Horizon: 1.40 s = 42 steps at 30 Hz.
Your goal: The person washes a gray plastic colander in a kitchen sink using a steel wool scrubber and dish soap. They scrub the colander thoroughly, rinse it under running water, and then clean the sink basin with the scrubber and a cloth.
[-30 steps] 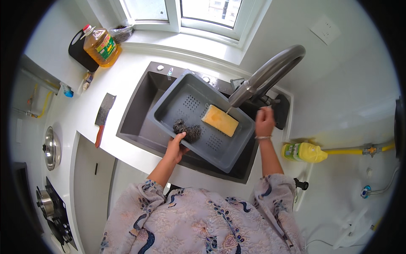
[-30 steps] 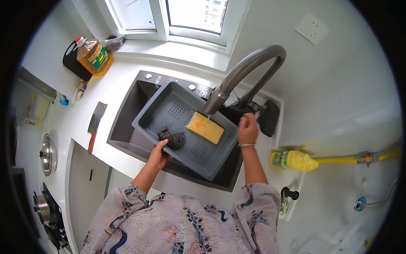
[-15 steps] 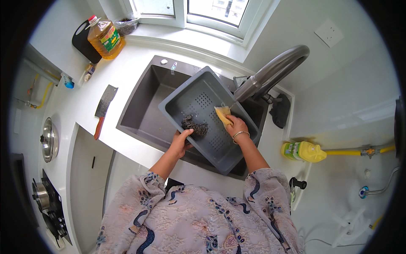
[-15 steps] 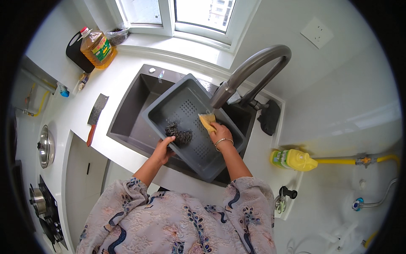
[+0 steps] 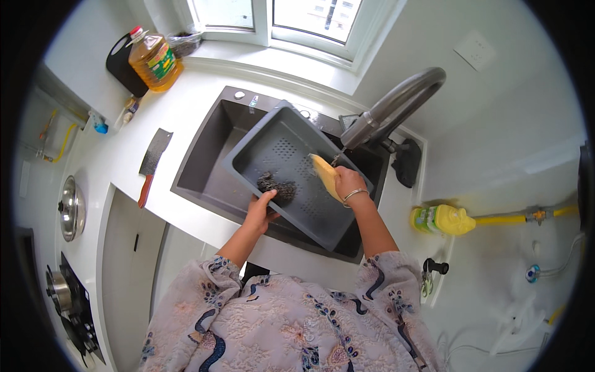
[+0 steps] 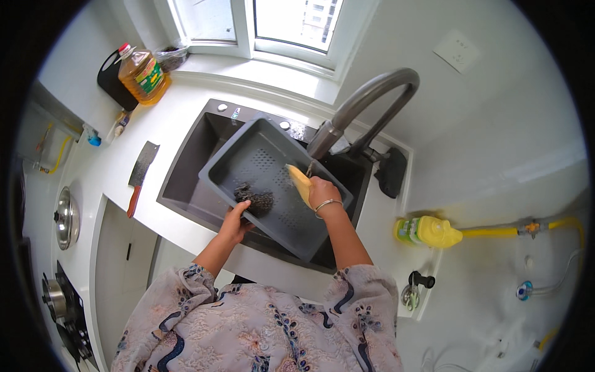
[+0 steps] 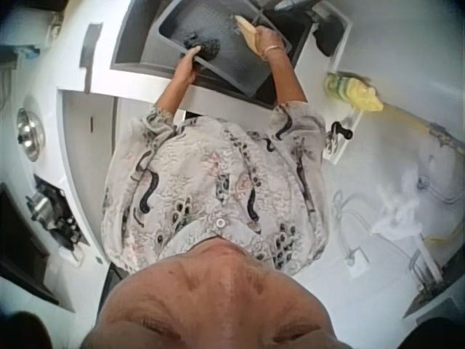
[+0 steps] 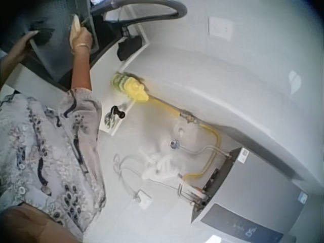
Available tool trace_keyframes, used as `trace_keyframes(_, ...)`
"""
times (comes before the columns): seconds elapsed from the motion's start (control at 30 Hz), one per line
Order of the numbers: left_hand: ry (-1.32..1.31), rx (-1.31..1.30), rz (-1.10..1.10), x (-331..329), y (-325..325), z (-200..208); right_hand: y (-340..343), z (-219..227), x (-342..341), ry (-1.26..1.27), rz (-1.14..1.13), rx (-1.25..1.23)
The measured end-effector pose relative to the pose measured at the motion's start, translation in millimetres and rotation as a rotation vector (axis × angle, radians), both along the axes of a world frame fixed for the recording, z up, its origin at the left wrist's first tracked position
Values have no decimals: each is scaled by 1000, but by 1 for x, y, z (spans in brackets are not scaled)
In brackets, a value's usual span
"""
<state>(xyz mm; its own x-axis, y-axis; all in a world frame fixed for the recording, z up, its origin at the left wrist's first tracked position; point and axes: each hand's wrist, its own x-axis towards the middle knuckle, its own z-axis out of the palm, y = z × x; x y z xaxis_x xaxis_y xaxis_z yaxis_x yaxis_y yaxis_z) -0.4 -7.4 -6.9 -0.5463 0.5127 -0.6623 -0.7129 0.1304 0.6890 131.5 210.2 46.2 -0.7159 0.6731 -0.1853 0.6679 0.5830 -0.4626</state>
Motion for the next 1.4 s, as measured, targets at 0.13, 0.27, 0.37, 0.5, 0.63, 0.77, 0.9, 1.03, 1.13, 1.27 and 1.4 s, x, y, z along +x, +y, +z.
trace_keyframes(0.13, 20, 14, 44, -10, -15, 2, -2, -10, 20, 315, -139, -155)
trace_keyframes(0.27, -15, 3, 85, -17, -21, -3, 18, -17, 37, 289, -246, 56)
trace_keyframes(0.37, -24, 4, 122, -16, -26, -3, 45, -14, 44, 403, -250, 76)
trace_keyframes(0.5, -45, 34, 144, -21, -33, -7, 70, -34, 46, 254, -259, 14)
trace_keyframes(0.63, -25, 8, 148, -23, -40, -8, 87, -40, 37, 328, -179, 39)
trace_keyframes(0.77, -35, 8, 178, -21, -44, -7, 107, -37, -5, 405, 121, 294)
trace_keyframes(0.9, -11, 33, 153, -18, -40, 3, 144, -79, -57, 466, 87, 306)
trace_keyframes(1.03, -69, 33, 166, -23, -44, -14, 112, -52, -53, 444, 50, 200)
trace_keyframes(1.13, -86, 31, 166, -21, -40, -8, 35, -27, -27, 377, 89, 227)
trace_keyframes(1.27, -113, 93, 59, -9, -15, -10, -55, -23, -29, 662, 560, 129)
trace_keyframes(1.4, -75, 79, 5, 9, 1, -1, -78, -50, -51, 428, 463, 100)
